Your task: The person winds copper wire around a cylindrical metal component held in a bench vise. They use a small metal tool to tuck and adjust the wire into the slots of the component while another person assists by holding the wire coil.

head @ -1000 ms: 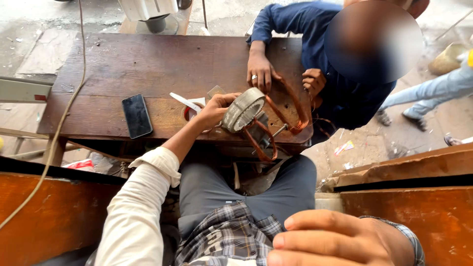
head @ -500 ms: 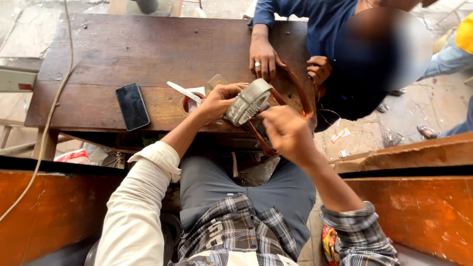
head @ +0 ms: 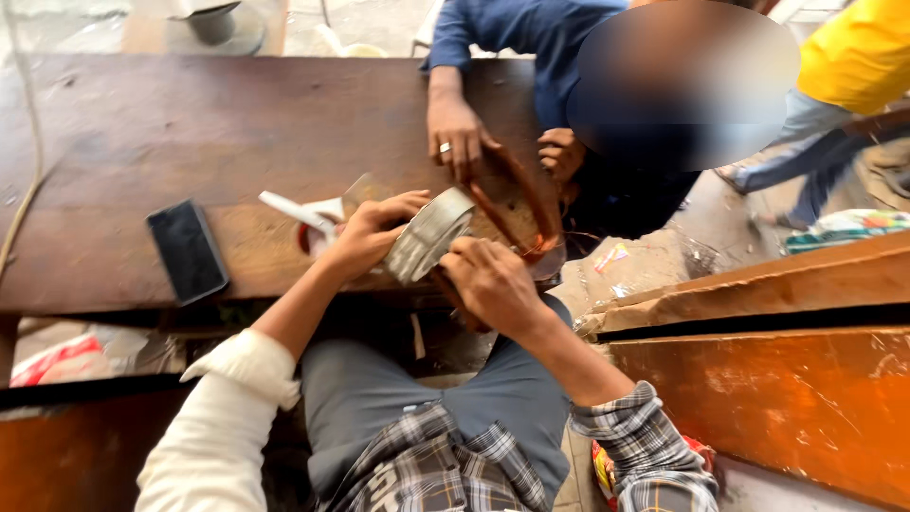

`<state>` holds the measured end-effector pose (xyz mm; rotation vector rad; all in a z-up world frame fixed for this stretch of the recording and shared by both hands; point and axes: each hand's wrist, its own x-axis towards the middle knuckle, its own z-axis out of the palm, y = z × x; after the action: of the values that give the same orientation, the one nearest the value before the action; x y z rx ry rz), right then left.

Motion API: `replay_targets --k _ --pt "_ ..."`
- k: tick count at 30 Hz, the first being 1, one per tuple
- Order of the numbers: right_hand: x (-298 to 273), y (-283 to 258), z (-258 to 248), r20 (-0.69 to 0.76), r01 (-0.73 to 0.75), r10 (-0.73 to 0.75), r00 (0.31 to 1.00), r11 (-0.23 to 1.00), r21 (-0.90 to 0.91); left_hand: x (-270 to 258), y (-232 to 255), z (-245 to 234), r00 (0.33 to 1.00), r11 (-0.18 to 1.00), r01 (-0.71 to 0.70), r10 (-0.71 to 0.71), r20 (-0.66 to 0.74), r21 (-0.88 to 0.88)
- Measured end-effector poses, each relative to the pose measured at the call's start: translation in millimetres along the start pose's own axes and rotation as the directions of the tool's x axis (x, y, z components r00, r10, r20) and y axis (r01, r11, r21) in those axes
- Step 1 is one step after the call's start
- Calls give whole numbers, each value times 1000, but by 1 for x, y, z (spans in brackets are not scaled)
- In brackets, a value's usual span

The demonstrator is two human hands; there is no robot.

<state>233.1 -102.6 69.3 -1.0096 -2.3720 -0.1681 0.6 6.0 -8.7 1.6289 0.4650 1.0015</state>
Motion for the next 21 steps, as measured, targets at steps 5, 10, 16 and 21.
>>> replay_targets --k 5,10,16,21 --pt "2 7 7 33 16 -16 999 1000 4 -1 -9 -2 999 999 -27 28 -16 23" --pt "-10 2 4 -39 99 -99 994 995 -10 -1 -10 -1 999 1000 -25 25 -27 0" --pt "-24 -5 12 -71 37 -40 997 999 -38 -4 -9 -1 995 996 93 -92 -26 7" --pt "-21 -7 9 -80 51 -55 995 997 -54 2 -1 2 997 997 78 -78 -17 21"
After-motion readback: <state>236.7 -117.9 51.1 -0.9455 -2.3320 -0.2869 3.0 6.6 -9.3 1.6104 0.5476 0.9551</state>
